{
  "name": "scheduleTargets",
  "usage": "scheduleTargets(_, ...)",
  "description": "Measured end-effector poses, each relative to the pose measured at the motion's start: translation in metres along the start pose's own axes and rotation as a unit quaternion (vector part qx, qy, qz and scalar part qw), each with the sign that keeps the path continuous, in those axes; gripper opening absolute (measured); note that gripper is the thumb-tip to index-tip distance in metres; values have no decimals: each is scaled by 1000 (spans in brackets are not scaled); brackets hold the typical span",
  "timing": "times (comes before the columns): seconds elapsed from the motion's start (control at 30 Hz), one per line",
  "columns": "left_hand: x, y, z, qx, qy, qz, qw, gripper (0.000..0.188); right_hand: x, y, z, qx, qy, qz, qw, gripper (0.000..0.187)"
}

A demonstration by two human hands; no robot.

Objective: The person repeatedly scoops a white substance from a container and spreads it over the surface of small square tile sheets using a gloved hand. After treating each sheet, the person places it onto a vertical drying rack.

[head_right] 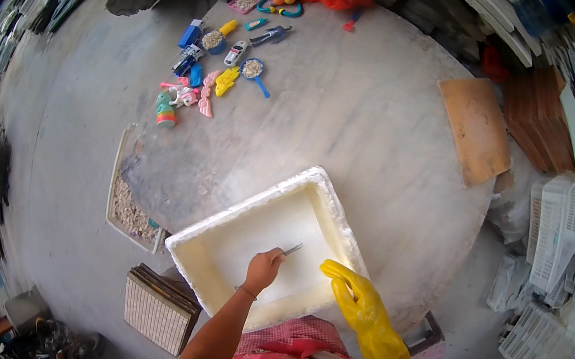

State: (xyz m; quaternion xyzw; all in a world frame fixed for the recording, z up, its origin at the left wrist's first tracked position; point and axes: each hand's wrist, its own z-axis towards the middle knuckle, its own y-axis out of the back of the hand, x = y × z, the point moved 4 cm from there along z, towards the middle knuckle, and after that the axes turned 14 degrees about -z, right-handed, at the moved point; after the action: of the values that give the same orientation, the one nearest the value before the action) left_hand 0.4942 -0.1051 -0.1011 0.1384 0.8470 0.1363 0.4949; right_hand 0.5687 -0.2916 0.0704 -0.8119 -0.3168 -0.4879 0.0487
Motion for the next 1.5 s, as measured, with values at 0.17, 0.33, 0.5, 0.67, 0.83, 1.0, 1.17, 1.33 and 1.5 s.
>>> scheduleTargets(0.17, 3, 14, 2, -104, 39, 20, 994, 12, 19, 2, 5, 13, 32, -26, 999, 30)
scheduleTargets(0.33, -3, 21, 30, -151, 85, 55, 983, 14, 23, -7, 6, 9, -8, -19, 1000, 31)
scheduleTargets(0.5, -15, 13, 42, -114, 69, 66, 989, 14, -10, -2, 3, 0, 3, -25, 1000, 30)
scheduleTargets(0.67, -10, 12, 44, -159, 120, 62, 978, 14, 14, 8, 4, 8, 4, -21, 1000, 30)
scheduleTargets(0.83, -6, 17, 47, -130, 90, 31, 987, 15, 12, 9, 5, 6, 1, -11, 1000, 30)
scheduleTargets(1.0, -4, 24, 40, -128, 44, -42, 990, 14, -2, 6, 6, -1, 20, -8, 1000, 30)
scheduleTargets(1.17, -6, 30, 28, -101, 32, -38, 994, 13, -13, 0, 7, -40, 14, -16, 999, 31)
scheduleTargets(1.33, -1, 9, 9, -1, 7, 80, 997, 13, -8, -2, 9, -24, 16, -24, 999, 33)
scheduleTargets(1.5, 7, -25, -1, 25, 36, 99, 994, 14, 2, 0, 8, -14, 6, -37, 999, 34)
